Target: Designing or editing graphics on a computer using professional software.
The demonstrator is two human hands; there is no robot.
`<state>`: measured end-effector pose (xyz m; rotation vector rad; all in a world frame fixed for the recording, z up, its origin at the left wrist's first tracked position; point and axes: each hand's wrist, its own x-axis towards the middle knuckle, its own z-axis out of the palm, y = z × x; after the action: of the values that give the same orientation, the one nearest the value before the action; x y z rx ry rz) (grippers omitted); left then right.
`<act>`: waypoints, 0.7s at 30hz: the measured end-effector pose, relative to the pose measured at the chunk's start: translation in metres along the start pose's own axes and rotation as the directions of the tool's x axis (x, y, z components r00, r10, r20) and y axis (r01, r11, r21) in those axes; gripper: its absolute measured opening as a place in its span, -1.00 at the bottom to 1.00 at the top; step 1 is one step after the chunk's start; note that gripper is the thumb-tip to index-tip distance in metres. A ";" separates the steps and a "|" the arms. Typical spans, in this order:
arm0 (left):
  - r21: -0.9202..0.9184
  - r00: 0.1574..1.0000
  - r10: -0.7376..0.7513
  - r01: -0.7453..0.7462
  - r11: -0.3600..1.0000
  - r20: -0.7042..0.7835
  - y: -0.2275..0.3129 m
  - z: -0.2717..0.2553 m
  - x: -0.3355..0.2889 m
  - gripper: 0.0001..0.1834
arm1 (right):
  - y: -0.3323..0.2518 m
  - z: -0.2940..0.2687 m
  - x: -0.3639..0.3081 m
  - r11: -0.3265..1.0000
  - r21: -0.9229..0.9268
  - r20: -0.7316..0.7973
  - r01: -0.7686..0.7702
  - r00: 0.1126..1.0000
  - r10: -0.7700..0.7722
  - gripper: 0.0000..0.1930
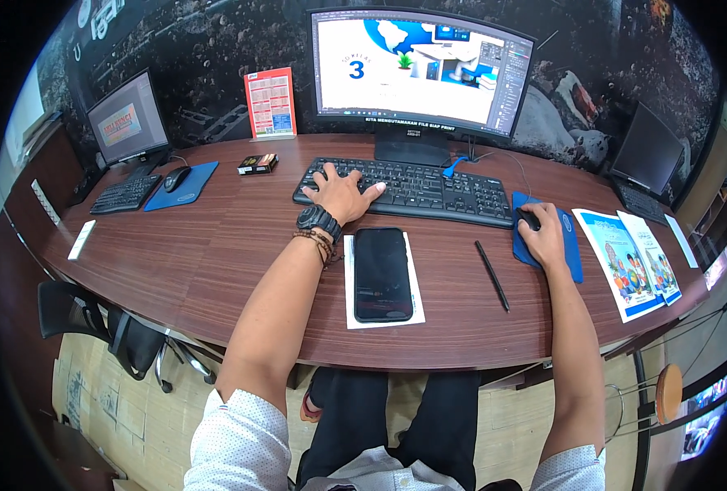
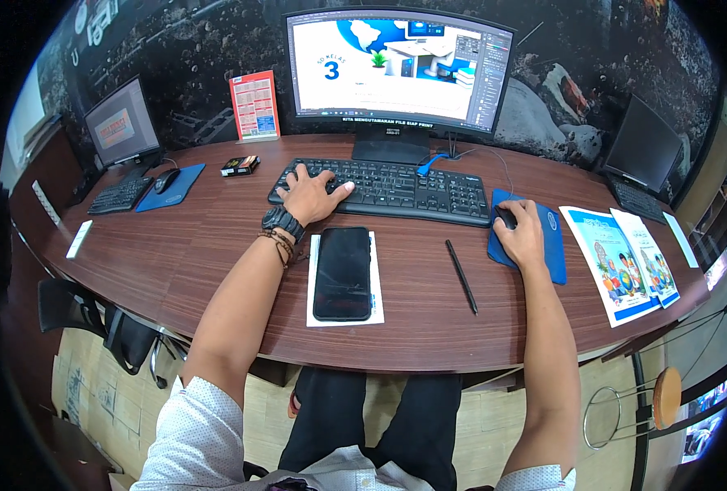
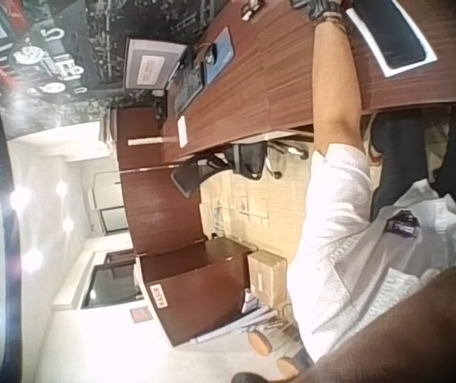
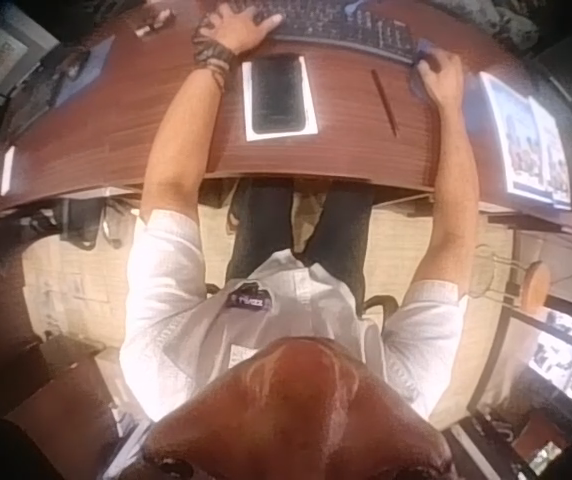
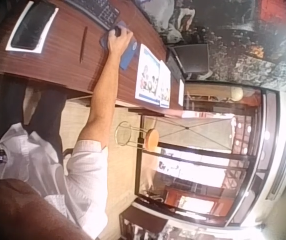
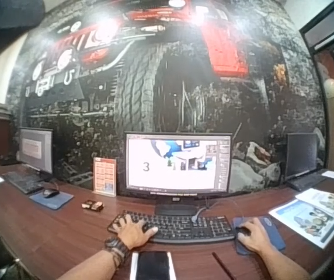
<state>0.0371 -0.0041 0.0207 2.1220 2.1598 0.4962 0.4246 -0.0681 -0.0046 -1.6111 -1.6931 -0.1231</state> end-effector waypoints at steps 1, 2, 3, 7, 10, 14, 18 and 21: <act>0.015 1.000 0.007 -0.007 1.000 -0.006 0.000 0.000 0.000 -0.15 | 0.001 0.000 0.000 1.000 0.000 0.001 0.000 1.000 0.000 -0.67; 0.031 1.000 0.014 -0.014 0.999 -0.012 0.000 0.000 0.000 -0.16 | 0.002 -0.001 0.000 1.000 -0.005 -0.001 0.005 1.000 -0.005 -0.67; 0.031 1.000 0.015 -0.014 0.999 -0.009 -0.002 0.002 -0.001 -0.16 | 0.003 -0.001 -0.001 1.000 -0.011 -0.002 0.008 1.000 -0.008 -0.67; 0.019 0.980 -0.012 0.016 1.000 -0.196 -0.021 0.006 0.000 -0.09 | -0.001 -0.001 0.000 1.000 -0.009 -0.005 0.006 1.000 -0.006 -0.67; -0.030 0.960 -0.082 0.076 0.997 -0.270 -0.035 0.003 0.004 -0.02 | 0.000 0.000 0.001 1.000 0.002 -0.002 0.016 1.000 -0.016 -0.67; -0.055 0.965 -0.073 0.061 0.997 -0.251 -0.035 0.000 0.004 -0.10 | 0.003 0.000 0.000 1.000 0.004 -0.016 0.027 1.000 -0.026 -0.67; -0.043 0.962 -0.061 0.051 0.998 -0.265 -0.037 0.002 0.004 -0.13 | 0.004 0.001 0.000 0.999 0.014 -0.021 0.030 0.999 -0.030 -0.67; -0.038 0.965 -0.061 0.053 0.998 -0.256 -0.037 0.001 0.003 -0.14 | 0.004 0.002 0.000 1.000 0.006 -0.022 0.023 1.000 -0.023 -0.67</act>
<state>0.0017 -0.0007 0.0104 2.0733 2.3186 0.8365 0.4278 -0.0660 -0.0075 -1.5807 -1.6943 -0.1457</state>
